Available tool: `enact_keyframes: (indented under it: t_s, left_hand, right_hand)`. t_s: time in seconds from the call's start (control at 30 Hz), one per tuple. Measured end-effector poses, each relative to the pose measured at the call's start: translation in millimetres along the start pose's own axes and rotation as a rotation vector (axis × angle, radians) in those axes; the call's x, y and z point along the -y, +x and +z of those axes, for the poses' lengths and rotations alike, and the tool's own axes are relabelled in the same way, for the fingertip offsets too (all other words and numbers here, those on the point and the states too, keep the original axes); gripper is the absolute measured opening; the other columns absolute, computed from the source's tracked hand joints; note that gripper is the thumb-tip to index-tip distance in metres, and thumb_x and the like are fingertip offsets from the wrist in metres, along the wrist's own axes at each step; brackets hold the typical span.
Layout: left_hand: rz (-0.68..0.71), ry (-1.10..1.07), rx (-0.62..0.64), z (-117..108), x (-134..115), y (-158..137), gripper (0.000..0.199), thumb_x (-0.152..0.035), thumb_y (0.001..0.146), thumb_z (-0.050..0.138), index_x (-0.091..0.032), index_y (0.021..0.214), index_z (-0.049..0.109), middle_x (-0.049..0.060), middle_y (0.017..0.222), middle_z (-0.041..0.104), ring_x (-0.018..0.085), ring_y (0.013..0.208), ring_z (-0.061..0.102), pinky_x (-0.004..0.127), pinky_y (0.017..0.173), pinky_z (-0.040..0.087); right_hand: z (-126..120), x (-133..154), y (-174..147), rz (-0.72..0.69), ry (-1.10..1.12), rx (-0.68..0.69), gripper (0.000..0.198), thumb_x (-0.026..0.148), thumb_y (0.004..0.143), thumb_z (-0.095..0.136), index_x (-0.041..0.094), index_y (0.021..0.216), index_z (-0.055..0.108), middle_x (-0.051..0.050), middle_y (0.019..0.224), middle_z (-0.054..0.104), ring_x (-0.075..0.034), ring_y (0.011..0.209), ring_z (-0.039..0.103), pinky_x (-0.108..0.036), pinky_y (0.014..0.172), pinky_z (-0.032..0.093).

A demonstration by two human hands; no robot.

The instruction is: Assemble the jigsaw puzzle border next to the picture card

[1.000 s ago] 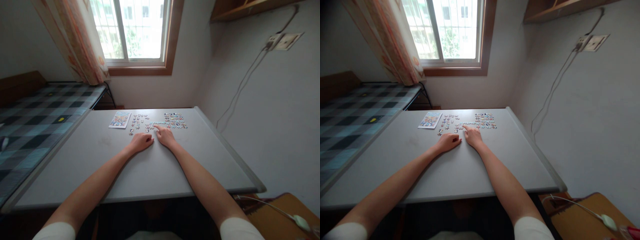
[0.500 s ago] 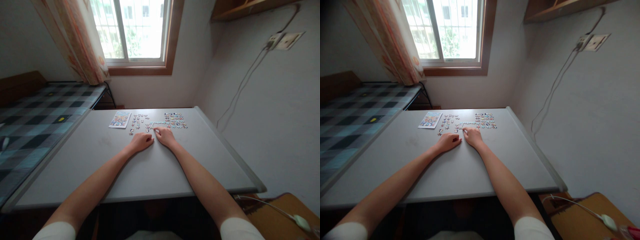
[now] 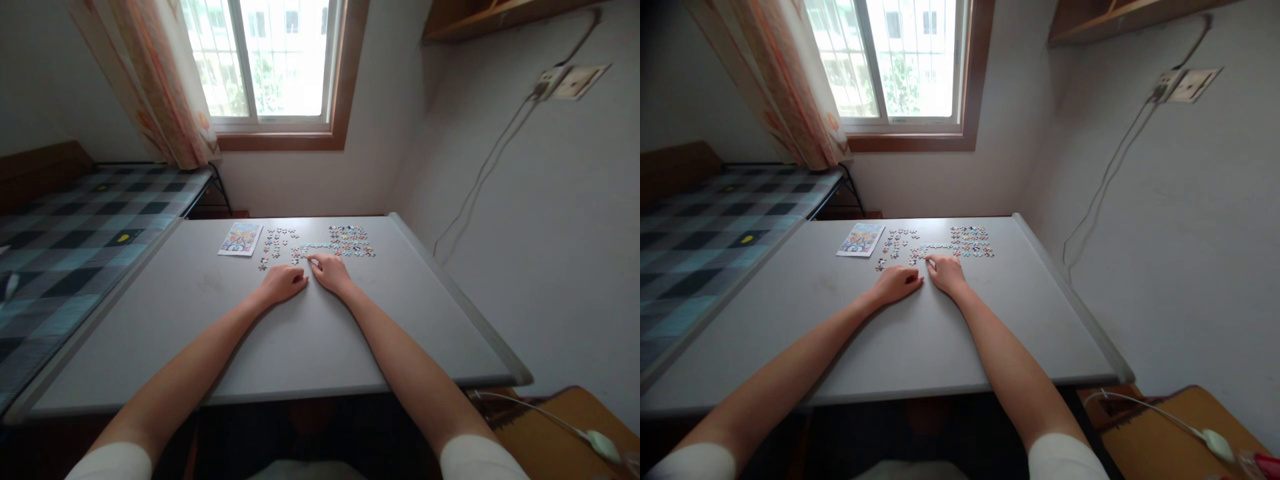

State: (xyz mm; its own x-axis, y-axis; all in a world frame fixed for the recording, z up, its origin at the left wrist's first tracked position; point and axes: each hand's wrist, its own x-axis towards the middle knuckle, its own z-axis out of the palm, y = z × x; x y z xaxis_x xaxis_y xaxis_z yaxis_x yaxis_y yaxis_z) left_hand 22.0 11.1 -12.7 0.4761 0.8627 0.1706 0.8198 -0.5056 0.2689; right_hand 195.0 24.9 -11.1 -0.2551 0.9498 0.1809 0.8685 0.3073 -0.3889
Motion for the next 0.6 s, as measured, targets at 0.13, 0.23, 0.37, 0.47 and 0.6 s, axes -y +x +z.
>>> enact_keyframes:
  t_s: [0.13, 0.23, 0.37, 0.47, 0.6]
  left_hand:
    - [0.014, -0.007, -0.003, 1.6, 0.6, 0.0, 0.037, -0.044, 0.086, 0.042, -0.020, 0.062, 0.058, 0.003, 0.059, 0.061, 0.015, 0.054, 0.049, 0.026, 0.054, 0.025]
    - [0.003, -0.019, -0.041, 1.8, 0.4, -0.1, 0.038, -0.044, 0.087, 0.042, -0.020, 0.062, 0.058, 0.003, 0.059, 0.060, 0.014, 0.055, 0.049, 0.026, 0.055, 0.026]
    - [-0.097, -0.064, -0.239, -2.9, 2.4, 1.4, 0.036, -0.042, 0.091, 0.037, -0.020, 0.080, 0.063, 0.004, 0.070, 0.063, 0.017, 0.068, 0.054, 0.028, 0.068, 0.035]
    - [-0.189, 0.021, -0.393, -7.2, 9.0, 2.9, 0.030, -0.036, 0.090, 0.041, -0.019, 0.100, 0.064, 0.008, 0.090, 0.066, 0.023, 0.092, 0.055, 0.036, 0.086, 0.034]
    - [-0.353, 0.180, -0.433, -9.6, 21.3, 3.5, 0.032, -0.032, 0.086, 0.046, -0.020, 0.109, 0.064, 0.011, 0.111, 0.061, 0.030, 0.106, 0.048, 0.045, 0.092, 0.029]
  right_hand:
    - [1.4, -1.4, 0.5, 0.000, 0.005, -0.005, 0.032, 0.026, 0.089, 0.045, 0.025, 0.114, 0.064, -0.004, 0.107, 0.068, -0.018, 0.095, 0.060, -0.030, 0.088, 0.038]
    - [2.9, -2.9, 1.1, -0.011, 0.008, -0.018, 0.031, 0.027, 0.089, 0.044, 0.025, 0.112, 0.064, -0.004, 0.108, 0.069, -0.018, 0.096, 0.060, -0.030, 0.088, 0.038]
    - [3.7, -3.8, 1.4, -0.016, 0.029, -0.034, 0.032, 0.025, 0.090, 0.041, 0.025, 0.113, 0.064, -0.004, 0.111, 0.068, -0.019, 0.102, 0.060, -0.031, 0.091, 0.038]
    - [3.6, -4.4, 1.9, 0.001, 0.044, -0.029, 0.033, 0.024, 0.090, 0.041, 0.025, 0.116, 0.062, -0.004, 0.112, 0.068, -0.019, 0.103, 0.060, -0.031, 0.093, 0.038]
    - [3.5, -5.9, 2.5, 0.012, 0.051, -0.021, 0.033, 0.025, 0.090, 0.043, 0.024, 0.117, 0.061, -0.005, 0.106, 0.070, -0.019, 0.099, 0.062, -0.031, 0.091, 0.038]
